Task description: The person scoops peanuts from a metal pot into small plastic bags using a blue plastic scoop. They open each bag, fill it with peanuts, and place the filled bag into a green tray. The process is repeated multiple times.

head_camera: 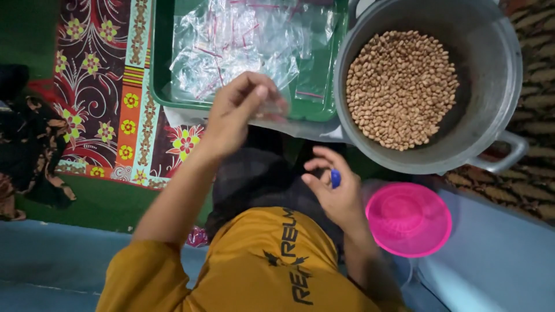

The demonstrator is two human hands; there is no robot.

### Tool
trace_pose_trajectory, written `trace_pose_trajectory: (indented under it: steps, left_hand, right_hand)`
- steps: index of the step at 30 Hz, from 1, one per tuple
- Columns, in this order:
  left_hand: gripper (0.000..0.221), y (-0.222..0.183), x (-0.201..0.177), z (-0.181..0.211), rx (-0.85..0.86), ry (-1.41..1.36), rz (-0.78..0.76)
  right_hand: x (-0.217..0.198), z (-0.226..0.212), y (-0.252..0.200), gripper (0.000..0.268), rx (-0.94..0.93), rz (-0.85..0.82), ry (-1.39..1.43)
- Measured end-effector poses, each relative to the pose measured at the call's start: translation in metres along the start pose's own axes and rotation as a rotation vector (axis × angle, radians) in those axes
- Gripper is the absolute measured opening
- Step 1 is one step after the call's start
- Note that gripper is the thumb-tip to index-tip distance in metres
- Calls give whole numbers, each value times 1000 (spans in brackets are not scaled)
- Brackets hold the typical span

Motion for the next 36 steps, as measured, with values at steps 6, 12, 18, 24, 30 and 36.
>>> trace_pose_trajectory:
  steps: [6, 12, 18, 24, 30, 36]
  left_hand:
    - [23, -20, 21, -81, -254, -271, -42]
    - [25, -32, 31, -92, -270, 34, -182]
    - [50, -31, 24, -75, -186, 390, -160]
    - [20, -25, 9, -77, -142, 451, -54]
    - [17, -32, 14, -37, 78, 747, -34]
    - [16, -40, 21, -50, 66, 791, -60]
  right_hand:
    - [17, 28, 15, 51, 24, 115, 277]
    - [11, 48, 10, 11, 120, 196, 187]
    - [-7, 48, -5, 11, 139, 371, 186]
    - [-6, 50, -8, 14, 110, 390, 202]
    - [-13, 26, -11, 32, -80, 401, 72]
    - [6, -17, -4, 26, -160, 238, -144]
Point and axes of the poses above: each hand's wrist, its own y-axis towards the middle knuckle, its own x-axis out of the palm, z = x × y, the point moved 10 cm from there along y, towards the middle knuckle, and after that the axes turned 11 degrees about -x, right-handed, at the moved point
